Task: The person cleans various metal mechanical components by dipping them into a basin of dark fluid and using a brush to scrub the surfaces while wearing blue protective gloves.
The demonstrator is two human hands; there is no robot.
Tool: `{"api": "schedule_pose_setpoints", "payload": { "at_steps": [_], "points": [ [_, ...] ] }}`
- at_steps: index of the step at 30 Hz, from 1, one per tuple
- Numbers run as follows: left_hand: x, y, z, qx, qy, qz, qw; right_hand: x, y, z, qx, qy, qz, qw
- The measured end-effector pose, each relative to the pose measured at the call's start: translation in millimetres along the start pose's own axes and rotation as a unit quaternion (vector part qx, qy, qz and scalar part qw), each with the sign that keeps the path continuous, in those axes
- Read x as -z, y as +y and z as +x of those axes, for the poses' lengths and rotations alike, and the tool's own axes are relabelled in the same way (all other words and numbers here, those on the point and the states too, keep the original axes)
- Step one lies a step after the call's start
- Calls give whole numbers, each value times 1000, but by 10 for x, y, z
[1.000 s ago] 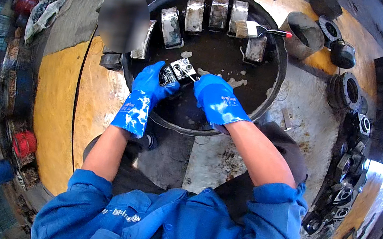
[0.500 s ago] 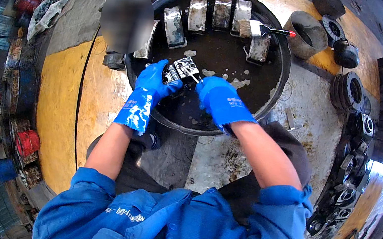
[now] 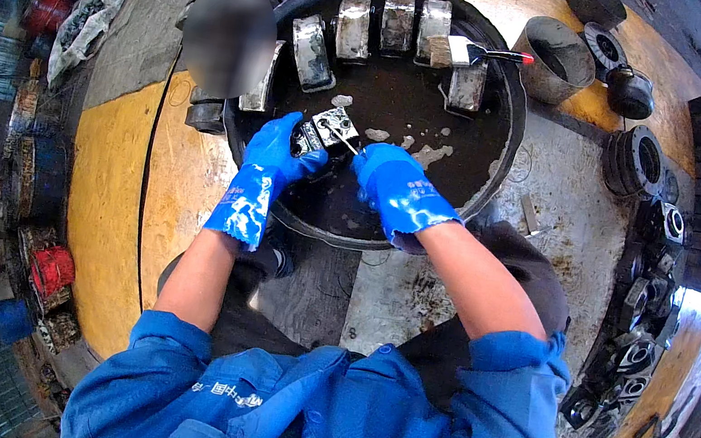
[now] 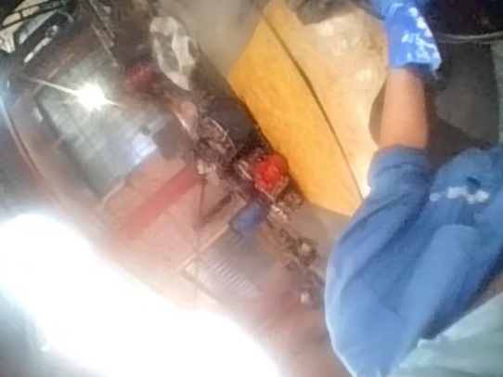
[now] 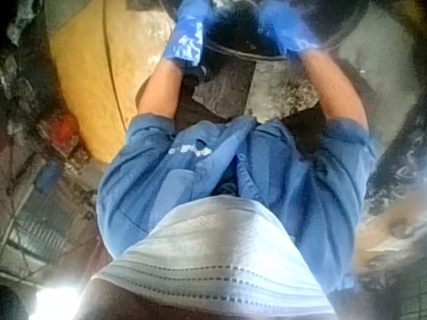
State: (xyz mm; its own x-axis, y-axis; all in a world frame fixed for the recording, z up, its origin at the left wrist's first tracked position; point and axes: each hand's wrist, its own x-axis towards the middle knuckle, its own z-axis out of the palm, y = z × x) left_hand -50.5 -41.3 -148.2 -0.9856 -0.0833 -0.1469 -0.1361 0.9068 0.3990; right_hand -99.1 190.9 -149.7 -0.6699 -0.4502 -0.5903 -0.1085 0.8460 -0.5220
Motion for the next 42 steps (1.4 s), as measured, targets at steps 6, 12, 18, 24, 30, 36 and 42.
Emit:
{"api": "schedule_pose_setpoints", "payload": {
  "at_steps": [6,12,18,24,30,36,42],
  "points": [
    [6,82,-19,6,2,14,1000,43,172,71,20,-17,36,999],
    [38,56,-57,17,-12,0,1000,427,-124,-276,-64,-61,178,980],
    [17,51,-49,1,1,-1,1000,132,141,-39,82,49,-79,992],
    [-32,16,-64,-19,19,10,1000,-12,111,-8,2,61,-142,988],
    [18,30,-82,-4,7,-6,1000,356,-85,-243,-21,-27,-15,999],
    [-38,-2,-64,-11,22,-6,1000,224,-24,-227,-45,-33,113,992],
    [-17,30,-63,-15,15,2,1000,-13,42,-28,-24,37,-81,996]
  ]
}}
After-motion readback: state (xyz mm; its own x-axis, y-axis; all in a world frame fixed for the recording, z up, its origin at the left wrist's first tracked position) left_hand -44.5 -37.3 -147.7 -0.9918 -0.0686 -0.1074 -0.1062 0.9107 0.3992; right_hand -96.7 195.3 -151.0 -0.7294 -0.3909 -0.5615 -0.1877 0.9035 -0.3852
